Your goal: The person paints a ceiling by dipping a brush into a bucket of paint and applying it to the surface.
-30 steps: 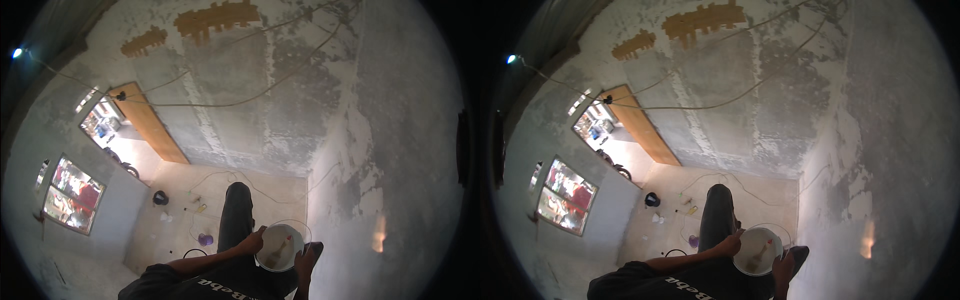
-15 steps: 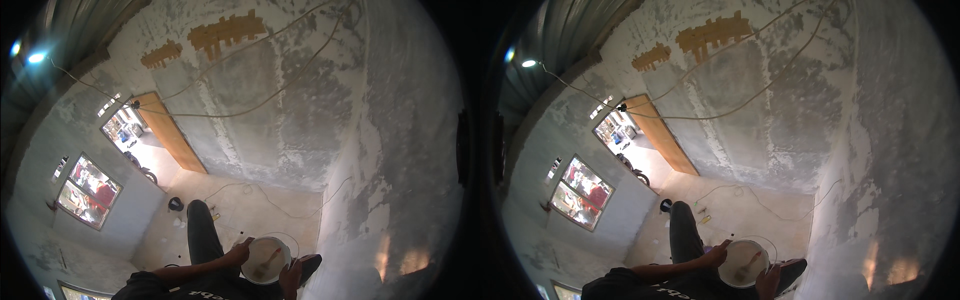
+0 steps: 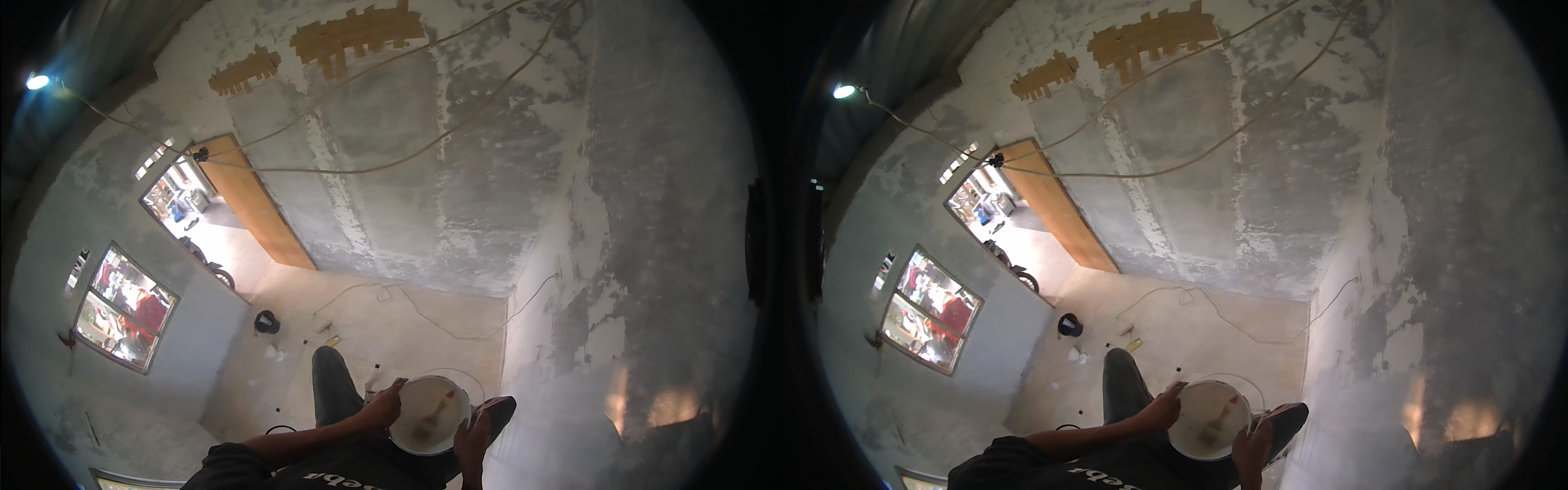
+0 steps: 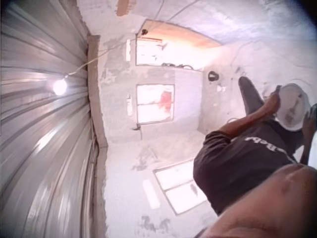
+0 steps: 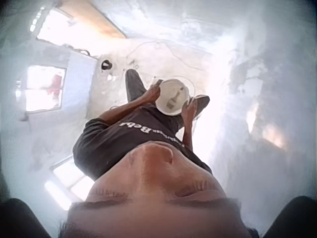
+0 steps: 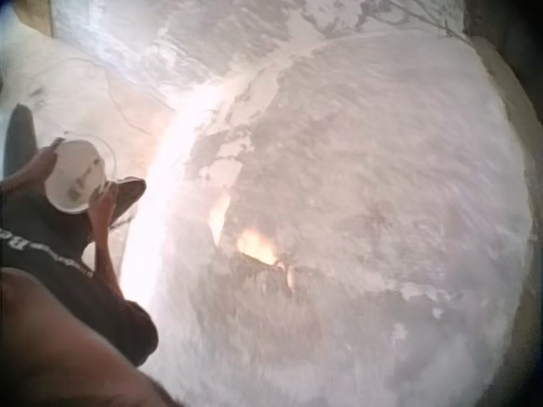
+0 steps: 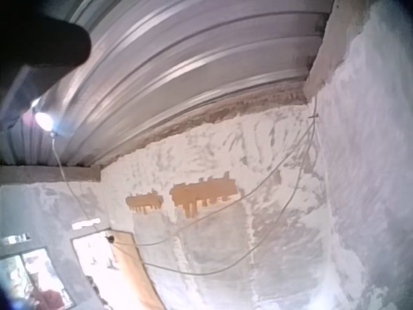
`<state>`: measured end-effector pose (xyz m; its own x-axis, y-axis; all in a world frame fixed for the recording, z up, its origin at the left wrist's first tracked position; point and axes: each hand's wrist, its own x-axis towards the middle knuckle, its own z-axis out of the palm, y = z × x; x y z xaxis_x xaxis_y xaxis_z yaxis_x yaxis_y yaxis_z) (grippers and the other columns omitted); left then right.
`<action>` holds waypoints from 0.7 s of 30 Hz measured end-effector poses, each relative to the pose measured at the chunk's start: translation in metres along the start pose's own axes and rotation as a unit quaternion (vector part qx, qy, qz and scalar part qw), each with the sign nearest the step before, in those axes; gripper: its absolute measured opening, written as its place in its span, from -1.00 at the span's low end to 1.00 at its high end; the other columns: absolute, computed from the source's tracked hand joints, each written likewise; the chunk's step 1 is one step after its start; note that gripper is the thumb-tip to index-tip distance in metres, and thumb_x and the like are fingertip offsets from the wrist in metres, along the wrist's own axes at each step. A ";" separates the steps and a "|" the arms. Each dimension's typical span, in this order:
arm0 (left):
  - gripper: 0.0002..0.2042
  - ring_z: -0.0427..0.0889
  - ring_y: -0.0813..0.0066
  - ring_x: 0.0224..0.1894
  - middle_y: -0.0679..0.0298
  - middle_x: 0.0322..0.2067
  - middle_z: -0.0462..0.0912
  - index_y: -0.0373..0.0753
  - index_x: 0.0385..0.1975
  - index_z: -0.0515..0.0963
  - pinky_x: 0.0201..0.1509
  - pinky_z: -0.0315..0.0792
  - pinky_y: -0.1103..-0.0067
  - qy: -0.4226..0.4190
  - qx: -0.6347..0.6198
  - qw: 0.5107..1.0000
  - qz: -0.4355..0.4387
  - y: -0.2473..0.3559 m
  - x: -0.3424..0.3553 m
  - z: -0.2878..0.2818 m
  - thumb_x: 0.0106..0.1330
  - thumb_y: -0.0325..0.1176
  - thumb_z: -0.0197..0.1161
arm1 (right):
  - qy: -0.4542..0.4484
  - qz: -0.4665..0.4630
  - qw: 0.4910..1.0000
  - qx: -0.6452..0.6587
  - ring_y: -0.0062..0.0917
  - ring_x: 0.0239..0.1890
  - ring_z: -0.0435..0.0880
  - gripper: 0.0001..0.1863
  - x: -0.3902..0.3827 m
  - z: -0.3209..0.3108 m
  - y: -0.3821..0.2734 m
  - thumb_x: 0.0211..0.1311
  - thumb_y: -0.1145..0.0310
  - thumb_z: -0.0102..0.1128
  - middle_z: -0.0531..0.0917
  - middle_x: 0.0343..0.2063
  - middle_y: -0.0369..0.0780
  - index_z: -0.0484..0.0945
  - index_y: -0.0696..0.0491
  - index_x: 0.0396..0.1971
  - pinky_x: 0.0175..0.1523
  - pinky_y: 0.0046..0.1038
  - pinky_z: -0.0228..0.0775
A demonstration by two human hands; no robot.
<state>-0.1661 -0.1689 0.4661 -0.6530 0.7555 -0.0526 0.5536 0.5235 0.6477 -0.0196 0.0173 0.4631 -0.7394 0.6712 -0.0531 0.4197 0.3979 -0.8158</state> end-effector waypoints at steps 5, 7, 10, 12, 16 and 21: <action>-0.53 0.56 -0.15 -0.27 -0.26 -0.10 0.38 -0.62 0.03 0.12 -0.14 0.46 0.16 -0.044 -0.022 0.998 -0.040 -0.005 0.002 -0.003 0.08 -0.64 0.00 | 0.015 0.004 1.000 0.015 -0.01 -0.21 0.50 -0.72 0.000 0.003 -0.003 0.01 0.44 0.15 0.48 -0.32 0.05 0.38 0.25 -0.28 -0.10 -0.14 0.34; -0.49 0.56 -0.17 -0.25 -0.26 -0.11 0.40 -0.59 0.08 0.07 -0.12 0.46 0.16 -0.034 -0.039 0.998 -0.036 -0.008 0.002 -0.002 0.08 -0.64 -0.01 | 0.025 0.007 1.000 0.002 -0.02 -0.21 0.51 -0.71 -0.001 0.008 0.003 0.02 0.43 0.15 0.49 -0.33 0.05 0.38 0.25 -0.27 -0.10 -0.15 0.35; -0.45 0.54 -0.18 -0.16 -0.28 -0.10 0.40 -0.56 0.13 0.02 -0.06 0.44 0.18 -0.022 -0.022 0.999 -0.010 -0.011 0.000 0.005 0.08 -0.64 -0.02 | 0.042 0.012 0.999 0.008 -0.03 -0.20 0.52 -0.72 -0.002 0.005 0.000 0.05 0.42 0.15 0.50 -0.33 0.05 0.39 0.24 -0.26 -0.09 -0.16 0.35; -0.44 0.52 -0.18 -0.10 -0.29 -0.08 0.40 -0.56 0.15 0.03 0.00 0.43 0.20 -0.067 -0.070 0.993 -0.065 0.000 0.002 -0.004 0.09 -0.64 -0.03 | 0.042 0.014 0.999 0.008 -0.03 -0.20 0.52 -0.72 -0.002 0.004 0.000 0.06 0.42 0.15 0.50 -0.33 0.05 0.40 0.25 -0.25 -0.09 -0.17 0.36; -0.47 0.50 -0.20 -0.07 -0.31 -0.08 0.40 -0.55 0.14 0.08 0.01 0.42 0.19 0.013 -0.074 0.997 -0.033 -0.005 -0.002 0.007 0.10 -0.63 -0.04 | 0.041 0.010 0.999 -0.002 -0.05 -0.20 0.53 -0.73 0.000 0.006 0.004 0.08 0.42 0.15 0.51 -0.33 0.04 0.42 0.25 -0.25 -0.08 -0.18 0.36; -0.49 0.49 -0.25 -0.08 -0.31 -0.09 0.41 -0.55 0.11 0.13 -0.01 0.41 0.14 -0.027 -0.164 0.980 -0.111 0.021 -0.001 -0.018 0.08 -0.64 -0.05 | 0.030 -0.012 0.999 0.005 -0.09 -0.20 0.54 -0.70 0.001 0.006 0.014 0.09 0.41 0.13 0.53 -0.32 0.03 0.41 0.25 -0.21 -0.06 -0.20 0.36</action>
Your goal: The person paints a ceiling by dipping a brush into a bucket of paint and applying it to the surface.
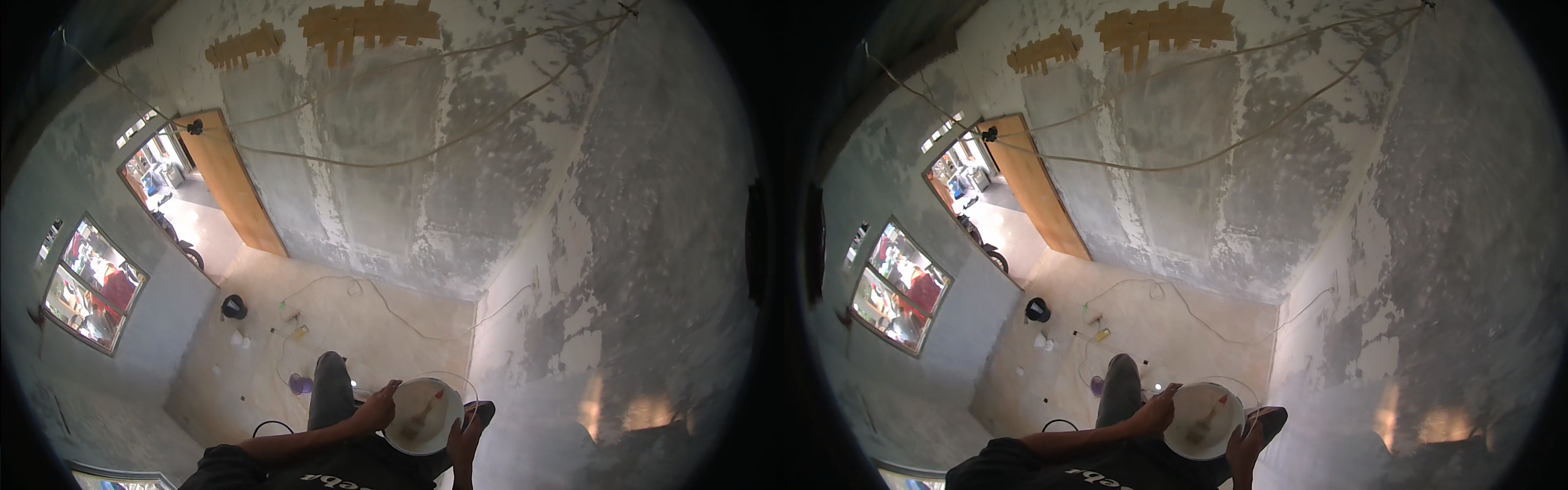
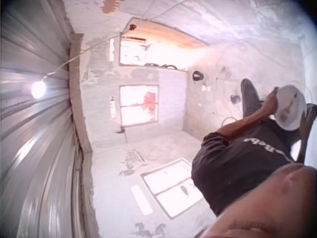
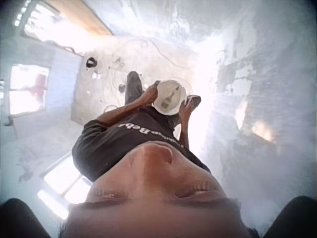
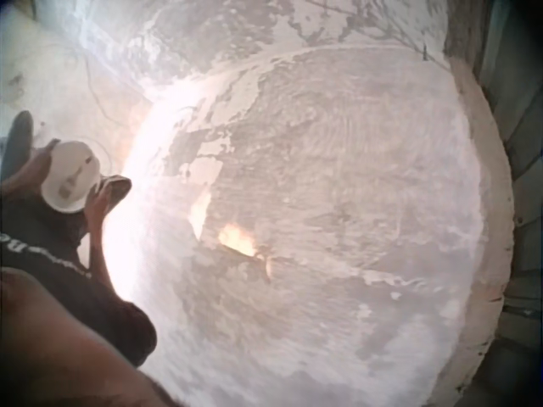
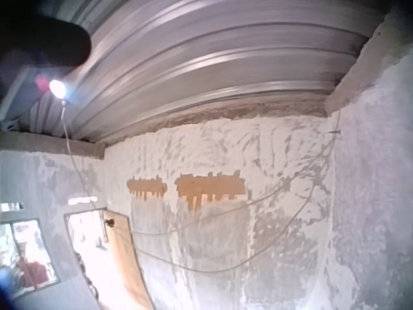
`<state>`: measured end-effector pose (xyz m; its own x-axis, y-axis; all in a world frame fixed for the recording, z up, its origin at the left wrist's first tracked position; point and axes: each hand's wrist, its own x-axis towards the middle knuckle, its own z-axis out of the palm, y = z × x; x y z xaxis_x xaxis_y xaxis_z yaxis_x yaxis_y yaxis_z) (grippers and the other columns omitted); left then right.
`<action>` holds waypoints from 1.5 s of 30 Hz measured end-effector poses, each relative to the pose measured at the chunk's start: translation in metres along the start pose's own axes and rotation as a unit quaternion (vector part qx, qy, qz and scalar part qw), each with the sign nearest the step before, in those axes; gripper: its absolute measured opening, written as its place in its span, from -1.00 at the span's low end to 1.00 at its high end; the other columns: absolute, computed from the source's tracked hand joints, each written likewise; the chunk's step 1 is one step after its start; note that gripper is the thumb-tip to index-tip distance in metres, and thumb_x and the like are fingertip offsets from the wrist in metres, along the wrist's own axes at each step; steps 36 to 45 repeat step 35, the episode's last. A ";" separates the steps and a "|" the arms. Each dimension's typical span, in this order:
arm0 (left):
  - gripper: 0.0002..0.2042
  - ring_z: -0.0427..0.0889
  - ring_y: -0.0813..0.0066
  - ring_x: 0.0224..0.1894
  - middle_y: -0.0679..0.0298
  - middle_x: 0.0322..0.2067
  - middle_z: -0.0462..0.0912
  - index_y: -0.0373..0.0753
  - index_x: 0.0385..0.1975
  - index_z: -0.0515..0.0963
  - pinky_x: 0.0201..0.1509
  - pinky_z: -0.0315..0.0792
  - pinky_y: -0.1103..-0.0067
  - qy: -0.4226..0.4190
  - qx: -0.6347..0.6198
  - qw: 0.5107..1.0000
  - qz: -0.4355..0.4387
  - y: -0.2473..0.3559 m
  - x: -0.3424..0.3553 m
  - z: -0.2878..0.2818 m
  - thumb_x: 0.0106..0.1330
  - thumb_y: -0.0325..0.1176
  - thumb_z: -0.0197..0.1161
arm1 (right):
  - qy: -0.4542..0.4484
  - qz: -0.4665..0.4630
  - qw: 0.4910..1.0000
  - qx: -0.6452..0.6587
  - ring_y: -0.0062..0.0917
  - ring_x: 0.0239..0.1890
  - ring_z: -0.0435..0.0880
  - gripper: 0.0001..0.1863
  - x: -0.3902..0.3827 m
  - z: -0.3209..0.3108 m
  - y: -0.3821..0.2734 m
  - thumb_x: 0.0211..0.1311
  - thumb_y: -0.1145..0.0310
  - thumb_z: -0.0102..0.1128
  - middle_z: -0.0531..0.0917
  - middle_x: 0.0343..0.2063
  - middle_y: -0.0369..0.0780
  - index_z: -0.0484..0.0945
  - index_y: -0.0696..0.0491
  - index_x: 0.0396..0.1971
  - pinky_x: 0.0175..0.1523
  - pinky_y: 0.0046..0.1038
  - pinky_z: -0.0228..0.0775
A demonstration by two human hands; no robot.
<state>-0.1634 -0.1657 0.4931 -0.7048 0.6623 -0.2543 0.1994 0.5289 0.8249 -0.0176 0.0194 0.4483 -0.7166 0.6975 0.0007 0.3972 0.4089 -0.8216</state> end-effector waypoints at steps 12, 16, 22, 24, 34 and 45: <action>-0.51 0.48 -0.29 -0.09 -0.31 -0.23 0.50 -0.43 0.14 0.16 -0.04 0.39 0.09 0.005 -0.014 0.999 -0.050 0.003 0.002 -0.005 0.13 -0.63 -0.10 | -0.010 0.012 0.999 -0.052 -0.14 -0.24 0.60 -0.69 0.004 0.004 0.003 0.15 0.37 0.10 0.59 -0.36 0.01 0.39 0.22 -0.15 -0.11 -0.25 0.42; -0.52 0.51 -0.26 -0.14 -0.31 -0.24 0.50 -0.46 0.15 0.15 -0.04 0.40 0.12 -0.010 0.011 0.999 -0.048 0.002 0.007 -0.001 0.16 -0.62 -0.08 | 0.003 0.035 0.999 -0.035 -0.13 -0.23 0.60 -0.75 0.003 -0.003 -0.008 0.15 0.38 0.12 0.60 -0.33 0.01 0.46 0.22 -0.23 -0.11 -0.24 0.42; -0.51 0.49 -0.27 -0.11 -0.33 -0.19 0.48 -0.52 0.14 0.14 0.00 0.39 0.17 -0.010 0.028 0.999 0.031 -0.007 0.012 -0.002 0.14 -0.65 -0.08 | -0.008 0.049 0.999 -0.019 -0.08 -0.20 0.56 -0.74 0.005 -0.010 -0.027 0.10 0.46 0.14 0.54 -0.30 0.03 0.43 0.26 -0.22 -0.09 -0.22 0.39; -0.52 0.47 -0.29 -0.09 -0.34 -0.15 0.45 -0.52 0.14 0.13 0.03 0.37 0.15 0.000 0.001 0.999 0.036 -0.004 0.013 -0.005 0.14 -0.64 -0.09 | -0.004 0.063 0.998 -0.023 -0.07 -0.21 0.57 -0.74 0.004 -0.010 -0.033 0.09 0.47 0.15 0.54 -0.30 0.03 0.43 0.26 -0.22 -0.10 -0.22 0.40; -0.50 0.36 -0.21 0.12 -0.31 0.08 0.30 -0.49 0.16 0.12 0.19 0.29 0.22 -0.035 -0.031 0.997 0.060 -0.004 0.012 -0.007 0.15 -0.66 -0.14 | 0.028 0.057 0.998 -0.004 -0.10 -0.23 0.58 -0.75 -0.006 -0.006 -0.029 0.12 0.47 0.15 0.54 -0.30 0.04 0.42 0.20 -0.20 -0.17 -0.25 0.44; -0.51 0.34 -0.21 0.14 -0.30 0.10 0.29 -0.48 0.17 0.12 0.21 0.27 0.21 -0.045 -0.046 0.996 0.055 -0.004 0.012 -0.010 0.16 -0.66 -0.14 | 0.006 0.109 0.994 0.026 -0.11 -0.22 0.58 -0.76 -0.005 -0.009 -0.038 0.13 0.46 0.15 0.54 -0.27 0.02 0.42 0.18 -0.20 -0.11 -0.24 0.42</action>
